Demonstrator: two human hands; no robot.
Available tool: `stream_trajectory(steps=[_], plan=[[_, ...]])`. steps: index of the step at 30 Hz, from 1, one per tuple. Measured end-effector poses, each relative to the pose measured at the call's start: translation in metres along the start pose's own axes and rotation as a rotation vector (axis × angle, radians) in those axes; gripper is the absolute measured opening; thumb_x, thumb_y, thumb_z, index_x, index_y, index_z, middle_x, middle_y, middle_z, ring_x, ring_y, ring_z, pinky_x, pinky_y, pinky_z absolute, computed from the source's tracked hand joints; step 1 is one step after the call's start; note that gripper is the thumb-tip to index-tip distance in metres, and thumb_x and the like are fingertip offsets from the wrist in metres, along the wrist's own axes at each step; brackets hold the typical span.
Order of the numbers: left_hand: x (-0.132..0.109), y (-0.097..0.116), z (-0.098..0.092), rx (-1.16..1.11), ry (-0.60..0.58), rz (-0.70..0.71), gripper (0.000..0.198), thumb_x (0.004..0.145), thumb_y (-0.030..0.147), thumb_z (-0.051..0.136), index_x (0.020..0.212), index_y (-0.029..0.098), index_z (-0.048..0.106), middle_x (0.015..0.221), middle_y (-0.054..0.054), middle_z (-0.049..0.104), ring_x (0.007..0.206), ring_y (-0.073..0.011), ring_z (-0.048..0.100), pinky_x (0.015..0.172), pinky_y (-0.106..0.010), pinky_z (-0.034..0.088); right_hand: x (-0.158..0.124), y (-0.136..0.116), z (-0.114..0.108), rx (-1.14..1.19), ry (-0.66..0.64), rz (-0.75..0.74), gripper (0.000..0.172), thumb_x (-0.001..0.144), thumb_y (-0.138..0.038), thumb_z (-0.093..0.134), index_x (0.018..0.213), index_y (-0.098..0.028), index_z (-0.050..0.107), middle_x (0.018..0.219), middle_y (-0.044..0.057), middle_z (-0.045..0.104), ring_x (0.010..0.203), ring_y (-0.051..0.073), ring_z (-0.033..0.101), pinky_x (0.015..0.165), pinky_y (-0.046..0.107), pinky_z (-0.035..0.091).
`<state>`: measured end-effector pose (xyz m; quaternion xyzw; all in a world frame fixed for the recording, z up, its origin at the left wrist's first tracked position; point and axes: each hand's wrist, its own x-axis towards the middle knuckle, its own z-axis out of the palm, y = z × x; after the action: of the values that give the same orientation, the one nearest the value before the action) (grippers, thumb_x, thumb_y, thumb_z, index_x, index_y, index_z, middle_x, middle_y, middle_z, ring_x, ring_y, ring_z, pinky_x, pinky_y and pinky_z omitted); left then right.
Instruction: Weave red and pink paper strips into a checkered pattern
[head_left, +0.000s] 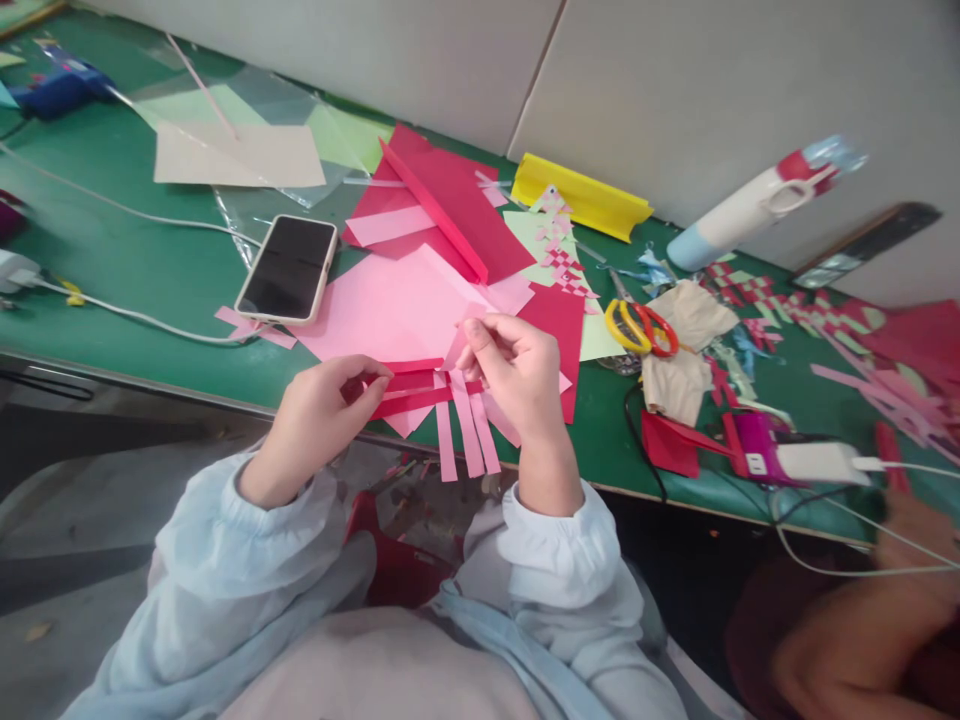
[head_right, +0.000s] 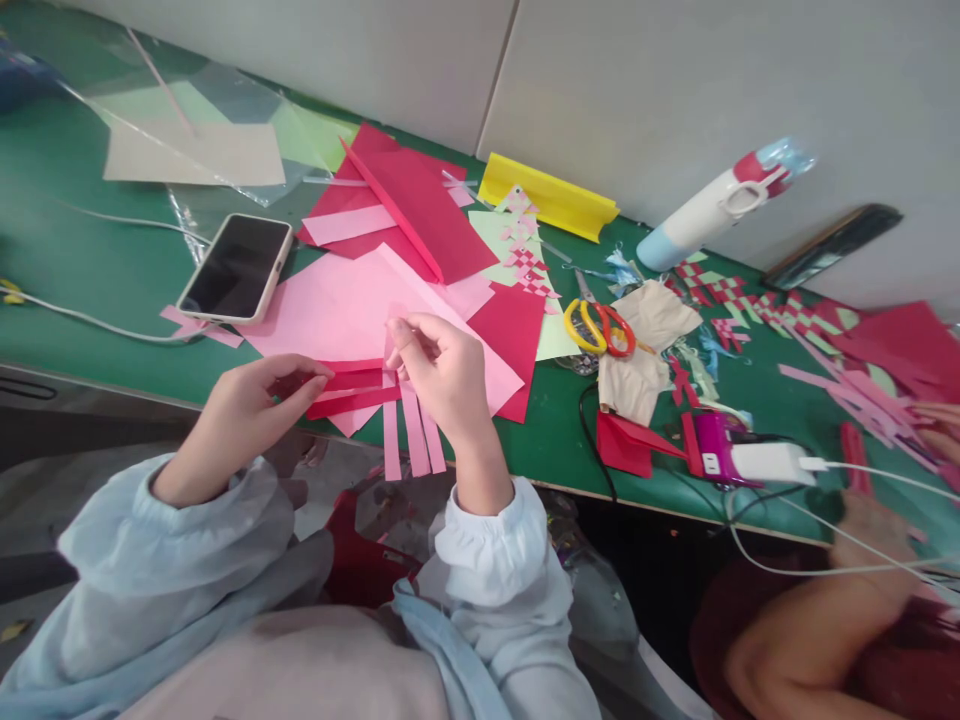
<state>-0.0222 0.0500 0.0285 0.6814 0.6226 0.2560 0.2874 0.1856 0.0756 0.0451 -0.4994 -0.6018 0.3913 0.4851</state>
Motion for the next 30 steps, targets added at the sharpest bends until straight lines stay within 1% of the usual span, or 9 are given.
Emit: stream_trajectory(steps=[4,9,19,24,27,30], plan=[[0.0,-0.001,0.0,0.016,0.003,-0.005,0.022,0.085,0.038,0.054,0.091,0.022,0.069,0.077,-0.002,0.07,0.068,-0.0165,0.061,0.062,-0.028,0.043,-0.001,0.001,-0.002,0.042,-0.02,0.007,0.032,0.089,-0.048,0.059,0.085,-0.019,0.069,0.06,-0.002,0.064,0.051,0.008,0.058,0.05,0.021,0.047],[0.0,-0.002,-0.001,0.021,0.004,-0.015,0.022,0.084,0.037,0.054,0.093,0.022,0.069,0.08,-0.001,0.071,0.071,-0.0165,0.062,0.065,-0.028,0.044,-0.002,0.003,-0.006,0.049,-0.034,0.03,0.034,0.087,-0.05,0.061,0.084,-0.018,0.069,0.061,-0.001,0.065,0.051,0.009,0.059,0.049,0.021,0.048],[0.001,-0.006,0.0,0.046,0.028,-0.038,0.022,0.084,0.037,0.055,0.094,0.024,0.069,0.078,0.0,0.069,0.071,-0.0166,0.062,0.065,-0.029,0.044,-0.006,0.005,-0.014,0.04,-0.042,0.037,0.03,0.087,-0.046,0.063,0.08,-0.017,0.068,0.062,0.0,0.066,0.05,0.008,0.058,0.048,0.021,0.045],[0.001,-0.004,0.0,0.082,0.019,-0.039,0.022,0.084,0.037,0.054,0.094,0.024,0.069,0.073,0.001,0.068,0.065,-0.0152,0.06,0.063,-0.028,0.043,-0.005,0.007,-0.014,0.053,-0.025,0.015,0.032,0.086,-0.047,0.065,0.074,-0.018,0.067,0.063,0.0,0.064,0.052,0.008,0.055,0.048,0.021,0.044],[0.001,-0.004,-0.001,0.107,0.022,-0.037,0.021,0.084,0.037,0.054,0.093,0.025,0.069,0.072,0.001,0.067,0.063,-0.0147,0.059,0.062,-0.028,0.042,-0.005,0.009,-0.015,0.067,-0.018,-0.007,0.028,0.086,-0.045,0.065,0.078,-0.019,0.069,0.063,-0.001,0.063,0.052,0.008,0.053,0.048,0.022,0.043],[0.001,-0.004,-0.001,0.137,0.027,-0.037,0.022,0.084,0.037,0.053,0.094,0.025,0.069,0.072,0.001,0.068,0.063,-0.015,0.059,0.061,-0.028,0.042,-0.006,0.01,-0.015,0.089,-0.009,-0.03,0.024,0.086,-0.042,0.066,0.082,-0.02,0.071,0.065,-0.001,0.063,0.054,0.008,0.054,0.05,0.023,0.044]])
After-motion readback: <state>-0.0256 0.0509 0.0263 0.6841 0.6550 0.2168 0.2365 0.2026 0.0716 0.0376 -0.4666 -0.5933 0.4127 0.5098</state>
